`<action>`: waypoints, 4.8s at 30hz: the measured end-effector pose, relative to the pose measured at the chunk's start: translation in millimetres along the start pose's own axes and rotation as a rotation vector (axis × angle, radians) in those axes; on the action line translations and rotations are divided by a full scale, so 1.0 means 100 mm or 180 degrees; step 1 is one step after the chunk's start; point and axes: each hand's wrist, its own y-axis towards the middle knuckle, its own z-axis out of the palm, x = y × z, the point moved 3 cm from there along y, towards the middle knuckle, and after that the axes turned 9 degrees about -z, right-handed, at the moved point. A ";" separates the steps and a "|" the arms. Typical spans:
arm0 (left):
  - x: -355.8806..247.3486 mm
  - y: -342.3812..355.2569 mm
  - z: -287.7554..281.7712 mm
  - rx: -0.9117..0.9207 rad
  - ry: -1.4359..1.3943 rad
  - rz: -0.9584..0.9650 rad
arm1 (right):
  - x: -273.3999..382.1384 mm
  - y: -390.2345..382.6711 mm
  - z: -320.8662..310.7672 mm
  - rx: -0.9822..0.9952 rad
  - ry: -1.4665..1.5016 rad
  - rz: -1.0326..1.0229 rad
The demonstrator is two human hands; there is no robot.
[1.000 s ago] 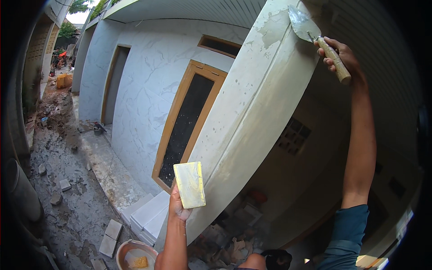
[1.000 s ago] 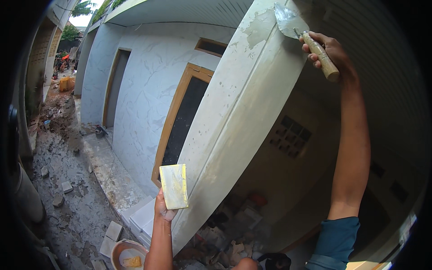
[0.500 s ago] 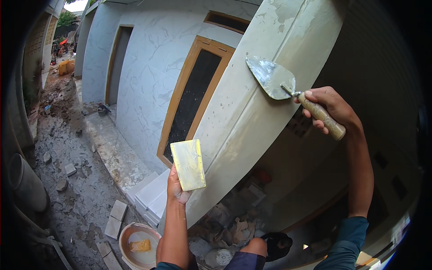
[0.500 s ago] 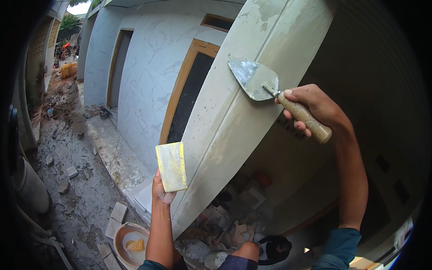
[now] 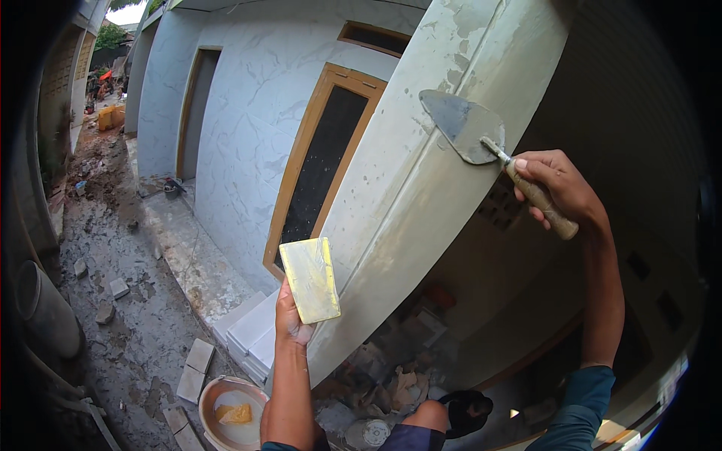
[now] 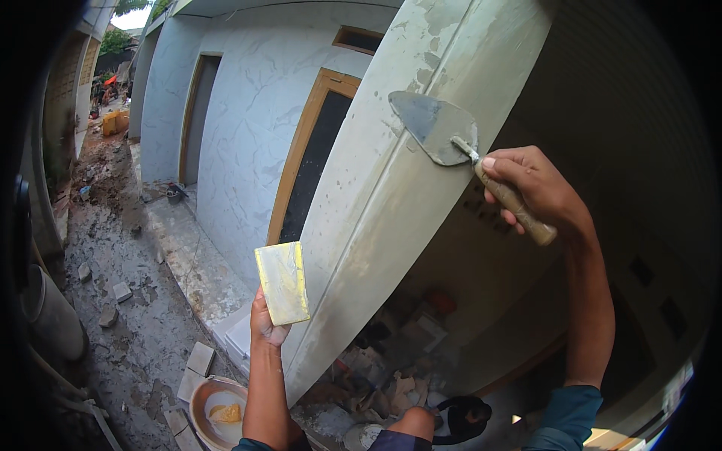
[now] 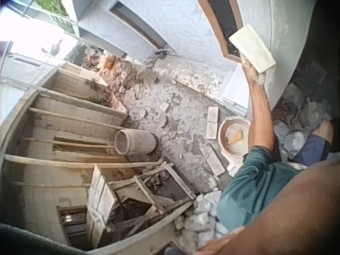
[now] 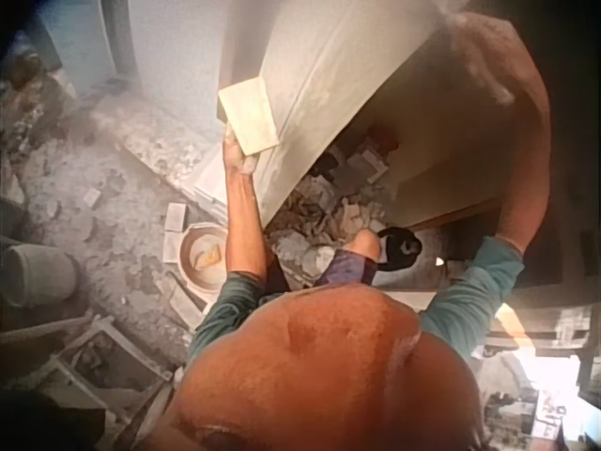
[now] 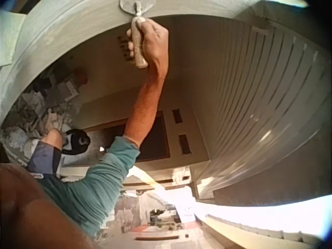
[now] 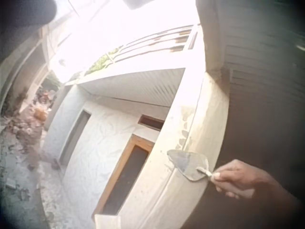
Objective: The person wipes a pillar edge with a sponge, applies plaster using a trowel, and dips a foam float into a bucket of water before rubbing down the pillar surface.
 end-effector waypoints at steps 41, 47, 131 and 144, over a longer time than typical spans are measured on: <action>-0.79 1.51 4.43 0.1830 0.5135 0.2482 | -1.82 -1.99 0.18 -0.2141 0.2371 -0.1099; -0.72 1.53 4.38 0.1072 0.5510 0.2393 | -1.98 -2.12 0.22 -0.2153 0.2512 -0.1066; -1.29 2.32 5.49 0.0359 0.6558 0.4801 | -1.49 -1.90 0.41 -0.1963 0.2935 -0.1184; -1.09 1.59 3.78 0.0579 0.7682 0.2782 | -1.73 -1.95 0.40 -0.2044 0.2847 -0.1096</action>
